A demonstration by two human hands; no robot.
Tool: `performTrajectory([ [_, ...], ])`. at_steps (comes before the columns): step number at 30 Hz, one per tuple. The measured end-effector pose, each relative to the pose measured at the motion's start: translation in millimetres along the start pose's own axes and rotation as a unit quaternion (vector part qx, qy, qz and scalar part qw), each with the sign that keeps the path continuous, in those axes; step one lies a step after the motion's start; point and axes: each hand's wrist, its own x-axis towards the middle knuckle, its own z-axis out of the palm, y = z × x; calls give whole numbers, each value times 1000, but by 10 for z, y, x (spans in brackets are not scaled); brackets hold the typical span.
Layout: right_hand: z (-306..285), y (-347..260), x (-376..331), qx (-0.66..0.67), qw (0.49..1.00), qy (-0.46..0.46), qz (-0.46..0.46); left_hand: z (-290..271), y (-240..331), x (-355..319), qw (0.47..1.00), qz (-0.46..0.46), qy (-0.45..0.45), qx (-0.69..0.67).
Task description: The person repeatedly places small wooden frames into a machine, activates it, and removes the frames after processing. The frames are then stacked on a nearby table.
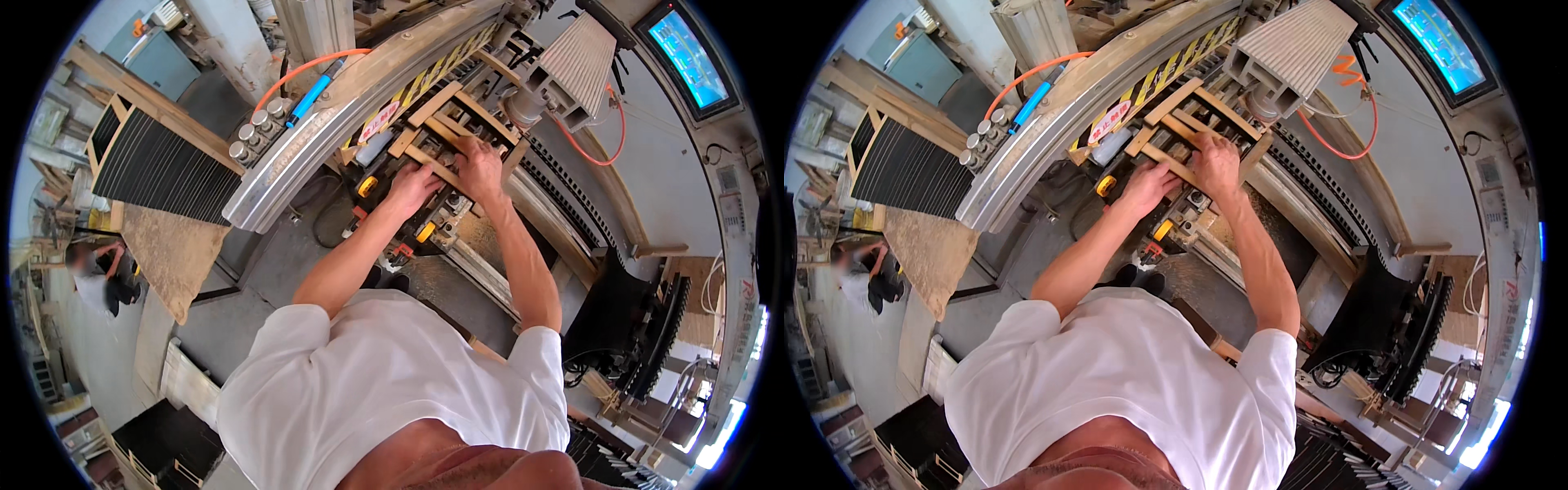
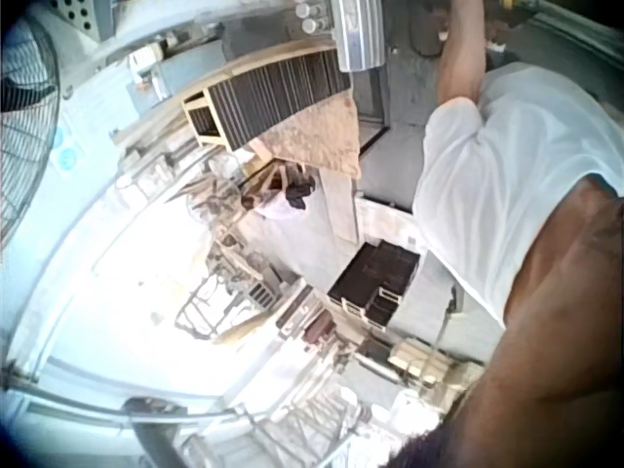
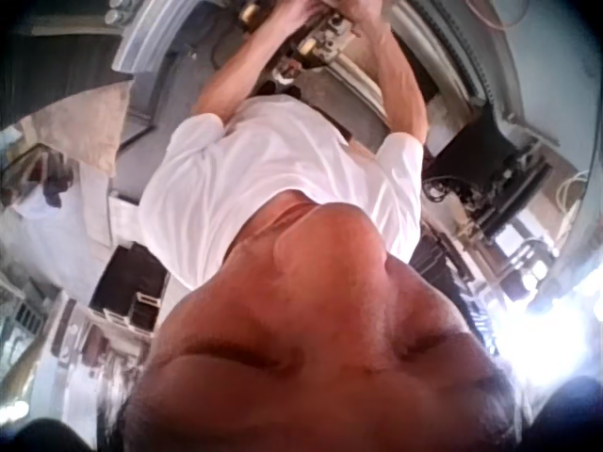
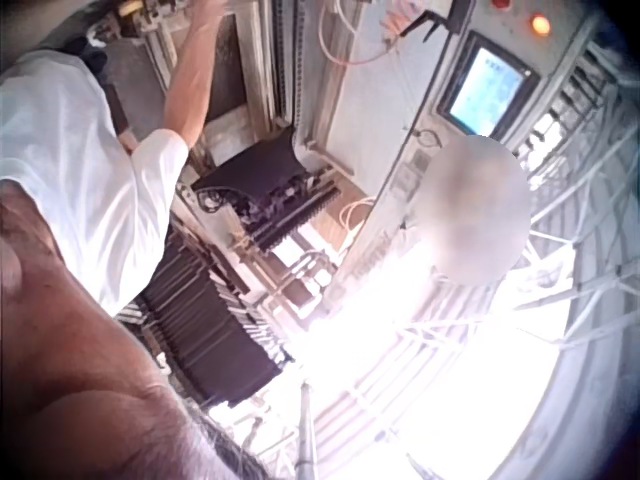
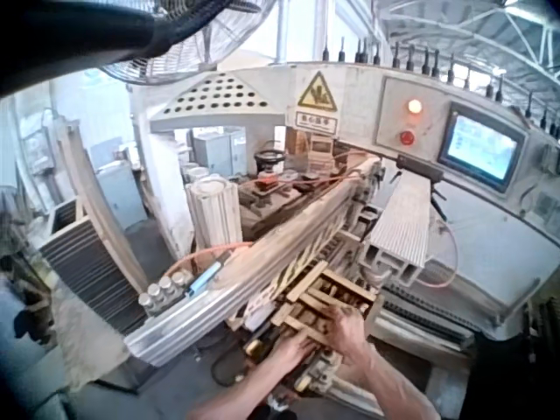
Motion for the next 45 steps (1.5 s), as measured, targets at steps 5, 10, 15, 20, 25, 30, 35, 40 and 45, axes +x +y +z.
performTrajectory([
  [5, 307, 288, 316, -20, 999, -18, 46, -282, 212, -982, 998, 26, 2, 61],
  [10, 401, 413, 449, -82, 995, -49, 33, -625, 421, -1926, 996, 48, 26, 75],
  [15, 391, 471, 715, -208, 972, -106, 11, -727, 671, -2509, 995, 37, 56, 73],
  [20, 439, 548, 1062, -351, 912, -209, 34, -1031, 910, -2781, 992, 28, 92, 85],
  [25, 508, 717, 1408, -380, 888, -248, 79, -1620, 1105, -2924, 987, 49, 124, 89],
  [30, 624, 1086, 1577, -387, 889, -225, 99, -1945, 1201, -2980, 982, 52, 175, 51],
  [35, 640, 1266, 1670, -336, 907, -241, 80, -2103, 1127, -2899, 976, 61, 208, 36],
  [40, 641, 1458, 1681, -264, 936, -224, 68, -2098, 969, -2665, 974, 49, 217, 37],
  [45, 636, 1469, 1721, -229, 940, -236, 89, -2117, 728, -2460, 974, 30, 221, 50],
])
